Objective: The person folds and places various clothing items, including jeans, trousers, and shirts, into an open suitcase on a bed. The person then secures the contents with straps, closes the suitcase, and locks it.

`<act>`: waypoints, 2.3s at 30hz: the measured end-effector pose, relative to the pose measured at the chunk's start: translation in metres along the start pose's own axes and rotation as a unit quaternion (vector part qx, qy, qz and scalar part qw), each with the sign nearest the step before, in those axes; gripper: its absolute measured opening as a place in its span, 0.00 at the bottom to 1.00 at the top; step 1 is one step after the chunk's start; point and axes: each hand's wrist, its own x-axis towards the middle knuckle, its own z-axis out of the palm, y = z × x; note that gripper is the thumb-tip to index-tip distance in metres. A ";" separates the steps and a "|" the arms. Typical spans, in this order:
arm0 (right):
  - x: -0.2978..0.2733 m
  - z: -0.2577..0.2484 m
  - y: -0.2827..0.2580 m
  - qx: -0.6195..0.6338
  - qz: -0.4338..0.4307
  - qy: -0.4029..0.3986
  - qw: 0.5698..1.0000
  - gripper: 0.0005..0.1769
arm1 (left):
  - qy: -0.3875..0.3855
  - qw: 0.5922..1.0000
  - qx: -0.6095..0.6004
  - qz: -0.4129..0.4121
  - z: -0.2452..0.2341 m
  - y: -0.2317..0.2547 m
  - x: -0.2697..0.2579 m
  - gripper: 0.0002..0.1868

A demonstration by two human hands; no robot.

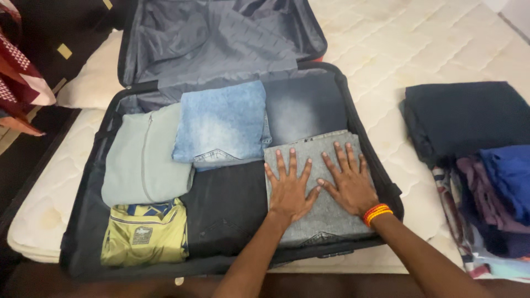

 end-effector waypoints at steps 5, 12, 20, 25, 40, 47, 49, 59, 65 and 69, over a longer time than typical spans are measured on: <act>-0.003 -0.010 -0.003 -0.010 0.010 -0.035 0.999 0.46 | -0.040 0.999 0.010 -0.015 -0.002 0.004 -0.001 0.43; -0.042 -0.057 -0.018 -0.020 -0.018 -0.266 0.964 0.52 | -0.067 0.997 0.045 -0.021 0.001 0.004 0.005 0.44; -0.068 -0.080 0.030 0.221 -0.118 -0.123 0.960 0.27 | -0.045 0.998 0.024 -0.043 -0.009 0.022 0.006 0.43; -0.049 -0.085 0.089 0.423 0.152 0.079 0.890 0.15 | -0.038 0.993 -0.105 -0.034 -0.001 0.059 0.045 0.40; 0.009 0.030 0.260 0.652 0.518 0.221 0.507 0.39 | -0.005 0.975 -0.160 0.153 0.073 0.193 0.155 0.26; 0.040 0.053 0.302 0.449 0.739 0.226 0.449 0.47 | -0.064 0.982 -0.143 0.105 0.043 0.202 0.143 0.27; 0.042 0.057 0.311 0.449 0.757 0.238 0.411 0.45 | -0.070 0.983 -0.133 0.108 0.037 0.202 0.144 0.27; 0.032 0.027 0.344 0.542 0.709 0.374 0.252 0.33 | -0.104 0.978 -0.154 0.089 0.028 0.205 0.150 0.25; 0.040 -0.007 0.357 0.644 0.598 0.443 0.177 0.26 | -0.064 0.984 -0.140 0.092 0.038 0.203 0.146 0.21; 0.055 -0.015 0.368 0.766 0.389 0.486 0.158 0.20 | -0.083 0.983 -0.134 0.093 0.035 0.204 0.147 0.19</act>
